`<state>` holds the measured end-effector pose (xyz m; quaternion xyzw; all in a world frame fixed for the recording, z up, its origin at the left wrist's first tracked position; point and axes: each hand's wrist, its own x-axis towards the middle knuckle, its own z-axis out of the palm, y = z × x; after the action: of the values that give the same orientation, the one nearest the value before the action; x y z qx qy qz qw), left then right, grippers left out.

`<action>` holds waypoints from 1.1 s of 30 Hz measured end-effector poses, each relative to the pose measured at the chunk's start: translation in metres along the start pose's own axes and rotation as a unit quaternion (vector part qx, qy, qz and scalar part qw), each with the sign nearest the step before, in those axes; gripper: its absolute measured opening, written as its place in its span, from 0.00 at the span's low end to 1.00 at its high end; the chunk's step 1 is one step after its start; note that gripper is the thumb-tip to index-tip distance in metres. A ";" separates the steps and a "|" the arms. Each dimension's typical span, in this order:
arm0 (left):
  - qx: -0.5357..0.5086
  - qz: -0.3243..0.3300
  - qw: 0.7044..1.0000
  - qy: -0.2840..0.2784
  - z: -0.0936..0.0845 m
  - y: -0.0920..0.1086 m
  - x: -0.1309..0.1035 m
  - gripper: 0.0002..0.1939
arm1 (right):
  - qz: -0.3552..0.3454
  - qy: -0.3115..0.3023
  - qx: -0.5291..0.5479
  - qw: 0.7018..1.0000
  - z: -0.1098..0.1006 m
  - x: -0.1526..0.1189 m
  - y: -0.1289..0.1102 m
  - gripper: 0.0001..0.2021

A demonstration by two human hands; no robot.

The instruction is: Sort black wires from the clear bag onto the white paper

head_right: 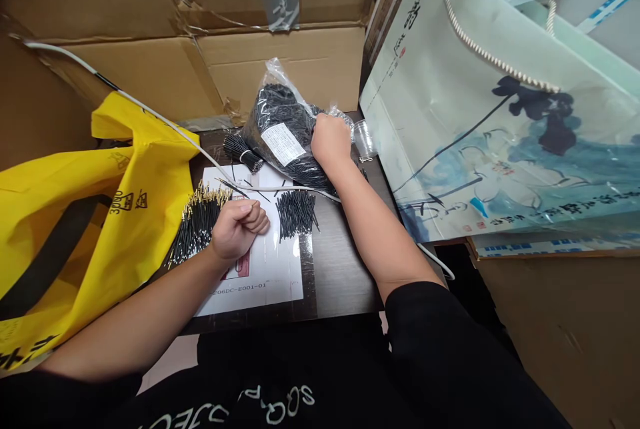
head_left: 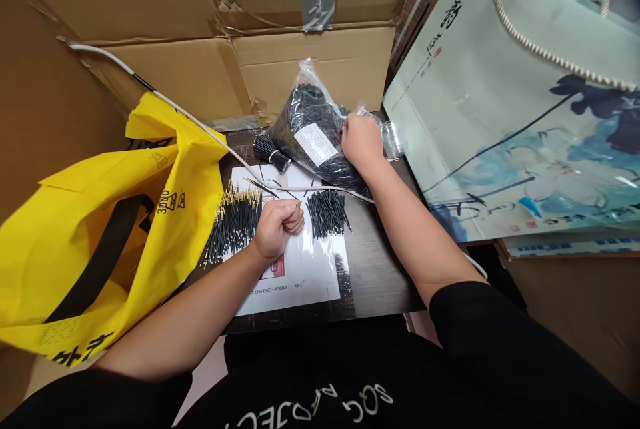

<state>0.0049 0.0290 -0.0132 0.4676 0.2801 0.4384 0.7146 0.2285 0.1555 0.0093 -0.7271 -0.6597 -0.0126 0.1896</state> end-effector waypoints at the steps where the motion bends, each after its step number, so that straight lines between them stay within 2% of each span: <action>1: -0.009 -0.003 1.000 0.001 0.001 0.000 0.000 0.24 | 0.004 0.007 0.003 1.000 0.000 -0.001 0.000 0.14; 6: -0.002 -0.022 1.000 0.014 0.002 0.000 0.001 0.23 | -0.010 0.062 0.040 0.997 -0.008 -0.006 0.000 0.14; 10: 0.027 -0.013 0.999 0.012 0.003 -0.001 0.000 0.18 | -0.032 0.125 0.059 0.990 -0.033 -0.015 -0.007 0.17; 12: 0.041 -0.004 0.999 0.013 0.004 -0.003 -0.001 0.16 | -0.073 0.162 0.075 0.981 -0.046 -0.027 -0.015 0.17; 14: 0.062 0.006 0.998 0.019 0.005 -0.005 -0.002 0.14 | -0.173 0.205 0.126 0.955 -0.052 -0.045 -0.024 0.14; 16: 0.090 0.016 0.996 0.022 0.004 -0.006 -0.002 0.13 | -0.308 0.240 0.197 0.899 -0.049 -0.068 -0.032 0.09; 17: 0.103 0.021 0.994 0.021 0.004 -0.007 -0.003 0.13 | -0.366 0.241 0.224 0.871 -0.045 -0.079 -0.034 0.05; 19: 0.136 0.032 0.990 0.020 0.002 -0.008 -0.003 0.14 | -0.425 0.227 0.255 0.839 -0.035 -0.098 -0.036 0.00; 24: 0.218 0.056 0.974 0.022 0.000 -0.005 -0.005 0.16 | -0.417 0.215 0.302 0.830 -0.015 -0.117 -0.030 0.02; 28: 0.240 0.058 0.969 0.013 -0.001 0.000 -0.004 0.13 | -0.420 0.206 0.312 0.827 -0.010 -0.117 -0.028 0.02; 33: 0.263 0.092 0.960 -0.004 -0.002 0.004 -0.003 0.14 | -0.409 0.207 0.333 0.824 -0.005 -0.120 -0.030 0.03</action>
<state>0.0007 0.0282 -0.0103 0.6645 0.3387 0.4111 0.5242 0.1856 0.0415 -0.0104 -0.2640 -0.8058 -0.0186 0.5298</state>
